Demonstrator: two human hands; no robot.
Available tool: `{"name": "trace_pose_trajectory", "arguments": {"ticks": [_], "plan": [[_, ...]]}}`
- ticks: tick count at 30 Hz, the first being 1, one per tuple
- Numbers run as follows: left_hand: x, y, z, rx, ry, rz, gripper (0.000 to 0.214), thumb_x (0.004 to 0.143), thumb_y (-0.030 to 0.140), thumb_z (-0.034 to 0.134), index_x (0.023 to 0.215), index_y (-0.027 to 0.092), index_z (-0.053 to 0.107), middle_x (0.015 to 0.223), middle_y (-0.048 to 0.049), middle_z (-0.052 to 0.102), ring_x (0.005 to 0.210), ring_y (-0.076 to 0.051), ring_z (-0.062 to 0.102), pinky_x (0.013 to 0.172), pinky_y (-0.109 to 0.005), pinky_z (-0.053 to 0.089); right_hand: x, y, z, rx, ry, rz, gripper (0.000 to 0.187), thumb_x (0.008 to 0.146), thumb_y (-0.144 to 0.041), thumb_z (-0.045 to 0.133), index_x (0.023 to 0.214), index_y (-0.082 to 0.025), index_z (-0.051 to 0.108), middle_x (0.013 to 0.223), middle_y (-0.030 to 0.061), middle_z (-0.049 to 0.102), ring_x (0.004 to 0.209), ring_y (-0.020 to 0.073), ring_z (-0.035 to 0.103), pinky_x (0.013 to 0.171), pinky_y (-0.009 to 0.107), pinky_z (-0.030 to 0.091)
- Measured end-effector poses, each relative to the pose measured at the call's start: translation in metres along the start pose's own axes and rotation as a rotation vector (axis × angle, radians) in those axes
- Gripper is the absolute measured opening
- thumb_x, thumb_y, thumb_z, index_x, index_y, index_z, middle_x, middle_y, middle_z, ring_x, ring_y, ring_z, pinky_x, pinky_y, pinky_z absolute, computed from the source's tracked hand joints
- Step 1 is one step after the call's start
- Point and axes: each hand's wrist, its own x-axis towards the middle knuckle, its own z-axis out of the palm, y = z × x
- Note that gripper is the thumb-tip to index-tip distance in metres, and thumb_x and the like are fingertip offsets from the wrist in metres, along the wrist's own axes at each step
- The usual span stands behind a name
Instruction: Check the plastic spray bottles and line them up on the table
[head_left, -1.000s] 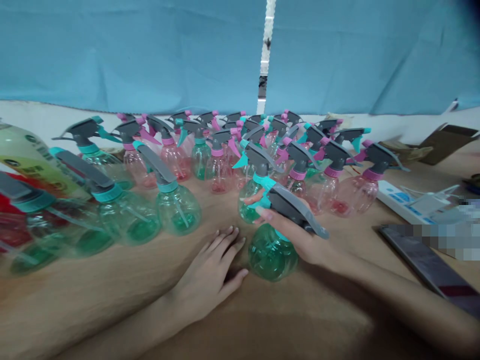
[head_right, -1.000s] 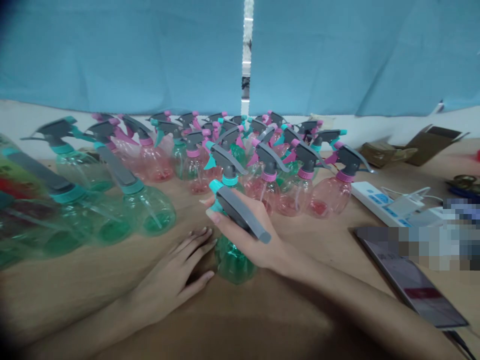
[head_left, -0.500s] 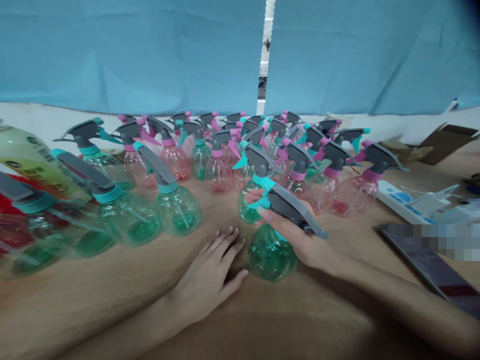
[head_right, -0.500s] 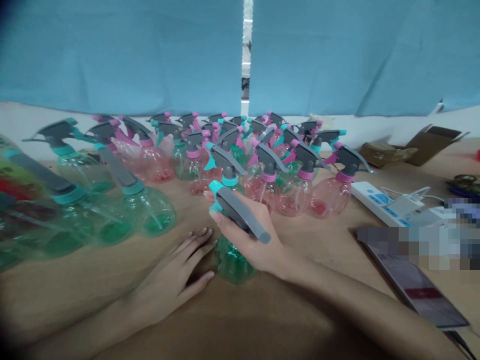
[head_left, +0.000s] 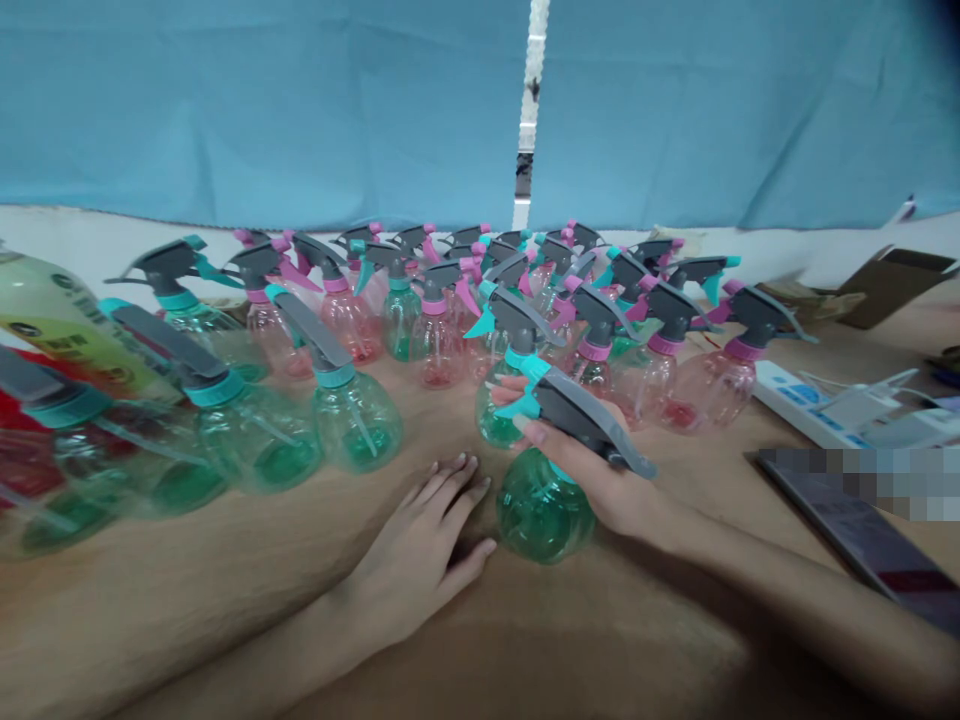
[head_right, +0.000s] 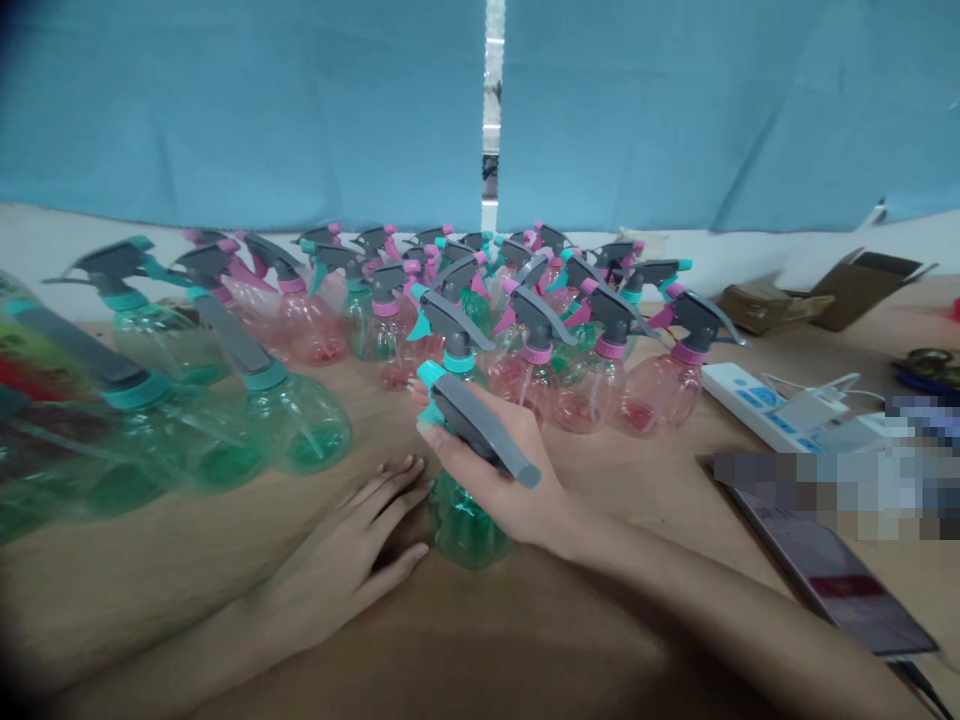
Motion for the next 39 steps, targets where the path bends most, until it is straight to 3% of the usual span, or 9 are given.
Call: {"name": "trace_pose_trajectory", "arguments": {"ticks": [10,19,31,39], "plan": [[-0.0001,0.0002,-0.0011,0.007,-0.008,0.002,0.051,0.096,0.041,0.048,0.136,0.011,0.043,0.145,-0.0153,0.042,0.135,-0.028,0.035,0.11,-0.047,0.031,-0.0012,0.0003,0.0016,-0.011,0.068,0.001,0.017,0.087,-0.038,0.058,0.078,-0.024,0.054,0.069,-0.0019,0.048,0.067,0.0149,0.051,0.071,0.03,0.048],[0.0004,0.0007,-0.0009,0.013,-0.012,-0.001,0.05,0.096,0.042,0.046,0.137,0.013,0.043,0.145,-0.0136,0.042,0.136,-0.027,0.035,0.11,-0.047,0.031,-0.0008,0.0018,0.0035,-0.008,0.079,0.001,0.02,0.087,-0.034,0.059,0.072,-0.022,0.051,0.065,-0.004,0.041,0.06,0.0115,0.044,0.06,0.026,0.043],[-0.0003,0.0007,0.0003,0.028,-0.016,-0.003,0.05,0.096,0.041,0.047,0.136,0.011,0.044,0.145,-0.015,0.042,0.135,-0.027,0.036,0.109,-0.047,0.031,0.0007,0.0003,0.0038,0.066,0.055,0.028,0.009,0.083,-0.029,0.062,0.078,-0.022,0.061,0.065,-0.003,0.054,0.065,0.0143,0.055,0.071,0.032,0.05],[-0.0009,0.0006,0.0015,0.029,-0.001,-0.008,0.05,0.095,0.041,0.047,0.135,0.011,0.044,0.145,-0.0156,0.042,0.135,-0.028,0.036,0.109,-0.047,0.032,0.0016,0.0023,0.0072,0.074,0.117,0.01,0.014,0.081,-0.036,0.066,0.084,-0.022,0.065,0.071,-0.0015,0.059,0.075,0.0158,0.06,0.072,0.031,0.05]]}}
